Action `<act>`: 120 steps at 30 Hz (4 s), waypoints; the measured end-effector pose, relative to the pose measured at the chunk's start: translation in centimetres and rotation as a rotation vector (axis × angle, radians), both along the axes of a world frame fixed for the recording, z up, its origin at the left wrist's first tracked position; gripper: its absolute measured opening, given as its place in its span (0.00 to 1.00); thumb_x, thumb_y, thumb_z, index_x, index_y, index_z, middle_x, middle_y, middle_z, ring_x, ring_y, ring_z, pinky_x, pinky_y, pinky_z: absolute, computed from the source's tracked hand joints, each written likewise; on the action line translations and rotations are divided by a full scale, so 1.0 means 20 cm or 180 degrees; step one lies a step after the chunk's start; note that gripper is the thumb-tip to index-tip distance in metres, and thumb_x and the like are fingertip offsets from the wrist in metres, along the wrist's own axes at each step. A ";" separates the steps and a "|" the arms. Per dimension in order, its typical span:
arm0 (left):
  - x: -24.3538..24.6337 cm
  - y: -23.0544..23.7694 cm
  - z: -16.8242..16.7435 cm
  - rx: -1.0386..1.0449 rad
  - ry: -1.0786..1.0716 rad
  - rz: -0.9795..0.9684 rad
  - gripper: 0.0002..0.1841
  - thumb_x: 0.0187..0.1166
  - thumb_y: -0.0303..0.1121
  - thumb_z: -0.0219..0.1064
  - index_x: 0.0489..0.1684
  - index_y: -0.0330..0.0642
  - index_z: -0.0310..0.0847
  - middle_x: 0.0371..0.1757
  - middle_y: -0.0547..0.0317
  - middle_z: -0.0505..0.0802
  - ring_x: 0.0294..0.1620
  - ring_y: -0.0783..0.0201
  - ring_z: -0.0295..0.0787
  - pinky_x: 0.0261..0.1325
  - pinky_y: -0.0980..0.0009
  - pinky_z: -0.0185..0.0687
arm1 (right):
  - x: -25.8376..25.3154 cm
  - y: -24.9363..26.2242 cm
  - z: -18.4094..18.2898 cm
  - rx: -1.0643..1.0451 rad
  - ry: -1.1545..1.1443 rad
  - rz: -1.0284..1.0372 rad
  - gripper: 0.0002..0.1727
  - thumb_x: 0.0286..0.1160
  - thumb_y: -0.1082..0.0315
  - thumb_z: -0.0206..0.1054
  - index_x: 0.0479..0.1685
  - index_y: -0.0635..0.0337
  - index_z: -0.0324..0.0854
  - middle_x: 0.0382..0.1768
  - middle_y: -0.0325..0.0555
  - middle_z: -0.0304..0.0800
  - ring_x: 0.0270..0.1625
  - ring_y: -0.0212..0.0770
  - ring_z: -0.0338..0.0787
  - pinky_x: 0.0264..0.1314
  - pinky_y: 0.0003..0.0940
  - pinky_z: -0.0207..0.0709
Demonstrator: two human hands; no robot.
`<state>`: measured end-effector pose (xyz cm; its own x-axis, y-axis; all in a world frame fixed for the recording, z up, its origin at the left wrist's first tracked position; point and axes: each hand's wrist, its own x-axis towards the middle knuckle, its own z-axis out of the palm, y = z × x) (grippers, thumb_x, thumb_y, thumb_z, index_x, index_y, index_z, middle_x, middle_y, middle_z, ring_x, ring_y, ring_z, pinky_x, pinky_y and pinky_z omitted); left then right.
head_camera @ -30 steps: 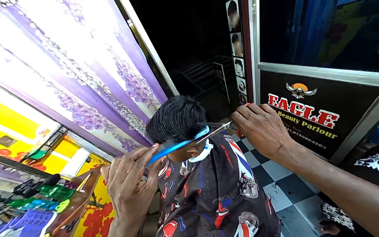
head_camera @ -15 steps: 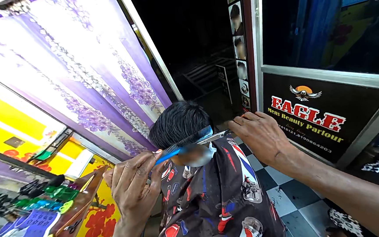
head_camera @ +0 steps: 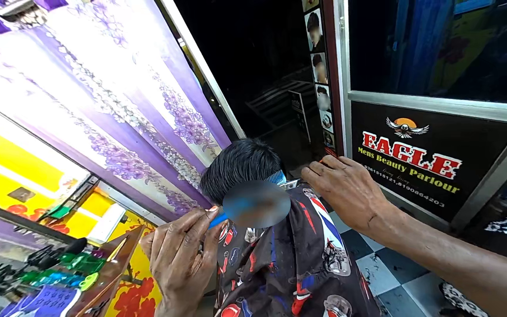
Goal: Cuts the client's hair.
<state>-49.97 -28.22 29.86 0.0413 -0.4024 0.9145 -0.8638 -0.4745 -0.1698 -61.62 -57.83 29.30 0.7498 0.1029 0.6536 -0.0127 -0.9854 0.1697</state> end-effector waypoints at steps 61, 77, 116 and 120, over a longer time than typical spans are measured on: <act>0.33 0.12 -0.12 0.0585 0.0598 -0.1134 0.14 0.85 0.41 0.62 0.48 0.50 0.96 0.42 0.64 0.98 0.41 0.68 0.92 0.51 0.53 0.75 | -0.36 0.37 -0.31 0.1837 -0.0669 -0.1058 0.12 0.65 0.77 0.73 0.45 0.52 0.91 0.42 0.41 0.94 0.38 0.44 0.94 0.38 0.53 0.88; 0.39 0.25 -0.18 0.0579 0.1246 -0.1375 0.12 0.85 0.43 0.64 0.49 0.53 0.95 0.47 0.71 0.97 0.45 0.79 0.88 0.58 0.57 0.68 | -0.31 0.34 -0.22 0.1553 -0.0283 -0.1078 0.18 0.62 0.81 0.76 0.52 0.55 0.90 0.46 0.47 0.94 0.47 0.50 0.94 0.48 0.56 0.86; 0.51 0.16 0.03 0.0221 0.0657 -0.1514 0.14 0.74 0.38 0.78 0.54 0.46 0.94 0.58 0.59 0.94 0.57 0.63 0.85 0.58 0.57 0.69 | -0.11 0.58 0.01 0.0065 0.0464 -0.1461 0.23 0.49 0.88 0.78 0.47 0.59 0.88 0.38 0.48 0.92 0.43 0.53 0.92 0.47 0.47 0.82; 0.50 0.17 0.03 0.0205 0.0634 -0.1507 0.14 0.74 0.38 0.78 0.55 0.48 0.94 0.57 0.60 0.94 0.55 0.64 0.84 0.57 0.58 0.68 | -0.10 0.59 -0.02 0.0073 0.0174 -0.1586 0.21 0.52 0.85 0.79 0.48 0.60 0.88 0.43 0.51 0.90 0.51 0.56 0.90 0.45 0.48 0.82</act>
<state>-39.99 -24.77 30.51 0.0118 -0.4744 0.8802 -0.9998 -0.0178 0.0038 -63.65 -46.04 28.97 0.7373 -0.2904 0.6100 -0.4746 -0.8653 0.1617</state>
